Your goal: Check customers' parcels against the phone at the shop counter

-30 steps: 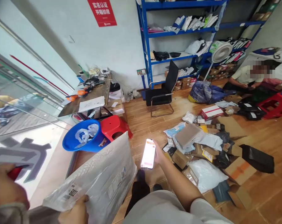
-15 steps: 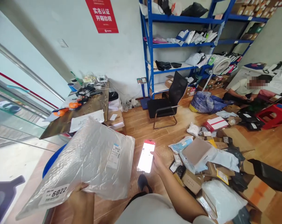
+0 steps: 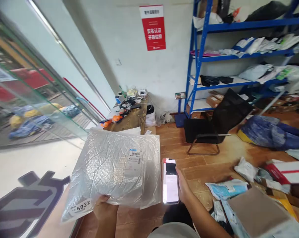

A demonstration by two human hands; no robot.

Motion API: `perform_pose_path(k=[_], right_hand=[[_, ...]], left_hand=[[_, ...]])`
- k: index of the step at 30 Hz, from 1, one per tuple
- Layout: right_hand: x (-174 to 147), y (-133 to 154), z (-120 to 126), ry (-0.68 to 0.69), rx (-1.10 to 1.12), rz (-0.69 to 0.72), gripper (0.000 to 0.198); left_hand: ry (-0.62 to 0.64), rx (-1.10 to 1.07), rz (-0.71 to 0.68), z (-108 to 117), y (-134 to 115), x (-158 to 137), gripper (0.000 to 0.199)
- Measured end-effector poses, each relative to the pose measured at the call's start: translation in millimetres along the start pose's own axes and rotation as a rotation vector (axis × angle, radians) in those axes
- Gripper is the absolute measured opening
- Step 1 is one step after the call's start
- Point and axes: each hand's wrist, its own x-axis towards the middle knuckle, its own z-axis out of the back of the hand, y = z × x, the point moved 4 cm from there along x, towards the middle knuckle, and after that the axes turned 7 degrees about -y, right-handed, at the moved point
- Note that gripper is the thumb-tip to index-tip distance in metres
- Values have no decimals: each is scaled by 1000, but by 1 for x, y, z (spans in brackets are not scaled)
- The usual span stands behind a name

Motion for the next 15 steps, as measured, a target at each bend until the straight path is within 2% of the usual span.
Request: perform_pose_path(k=[4, 9, 12, 15], right_hand=[[13, 12, -79, 142, -31, -68, 39], [16, 10, -178, 332, -76, -325, 46], [20, 7, -216, 420, -101, -437, 45], [26, 4, -236, 482, -122, -520, 47]], left_hand=[[-76, -190, 95, -4, -4, 24, 34], [-163, -277, 88, -10, -11, 44, 37], [-211, -290, 61, -15, -13, 51, 33], [-246, -276, 41, -18, -14, 57, 31]])
